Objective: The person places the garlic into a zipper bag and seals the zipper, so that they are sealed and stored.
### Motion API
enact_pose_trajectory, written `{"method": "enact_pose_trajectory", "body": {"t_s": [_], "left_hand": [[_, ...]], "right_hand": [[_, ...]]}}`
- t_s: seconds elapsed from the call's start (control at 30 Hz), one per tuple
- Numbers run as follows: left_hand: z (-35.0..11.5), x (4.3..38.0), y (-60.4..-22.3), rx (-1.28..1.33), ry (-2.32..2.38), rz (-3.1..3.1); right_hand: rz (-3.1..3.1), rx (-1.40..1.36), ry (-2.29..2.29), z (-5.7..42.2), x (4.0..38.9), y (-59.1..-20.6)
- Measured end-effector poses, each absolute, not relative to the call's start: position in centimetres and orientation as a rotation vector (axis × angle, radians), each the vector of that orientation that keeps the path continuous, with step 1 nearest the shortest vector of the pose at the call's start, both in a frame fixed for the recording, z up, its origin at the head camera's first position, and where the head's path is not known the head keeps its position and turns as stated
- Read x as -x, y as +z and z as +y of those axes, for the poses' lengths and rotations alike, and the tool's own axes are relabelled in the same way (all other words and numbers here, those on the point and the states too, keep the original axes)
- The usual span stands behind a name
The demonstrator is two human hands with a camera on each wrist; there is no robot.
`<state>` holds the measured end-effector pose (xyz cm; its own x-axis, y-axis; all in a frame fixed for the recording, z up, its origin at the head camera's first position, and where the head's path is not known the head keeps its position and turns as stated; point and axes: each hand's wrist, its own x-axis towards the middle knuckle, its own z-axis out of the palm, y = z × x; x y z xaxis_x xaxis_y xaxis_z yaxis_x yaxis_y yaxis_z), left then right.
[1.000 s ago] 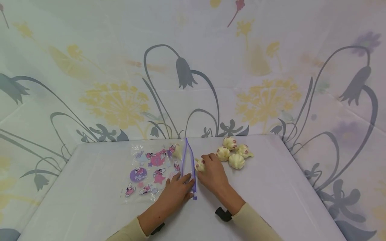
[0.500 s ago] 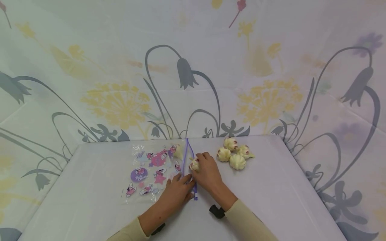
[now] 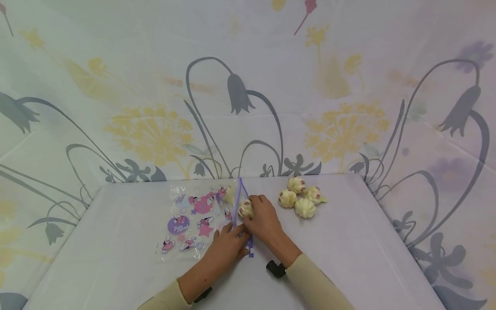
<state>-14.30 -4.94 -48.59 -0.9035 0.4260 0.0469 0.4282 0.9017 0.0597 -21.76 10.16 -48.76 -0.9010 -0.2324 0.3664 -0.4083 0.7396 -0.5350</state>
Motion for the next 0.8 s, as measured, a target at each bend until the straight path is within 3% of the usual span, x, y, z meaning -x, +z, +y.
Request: {"method": "enact_pose_trajectory", "body": {"t_s": [0.8], "left_hand": [[-5.0, 14.1, -48.6, 0.698, -0.049, -2.981]], "right_hand": [[-2.764, -0.719, 1.007, 10.0, 25.6, -49.1]]}}
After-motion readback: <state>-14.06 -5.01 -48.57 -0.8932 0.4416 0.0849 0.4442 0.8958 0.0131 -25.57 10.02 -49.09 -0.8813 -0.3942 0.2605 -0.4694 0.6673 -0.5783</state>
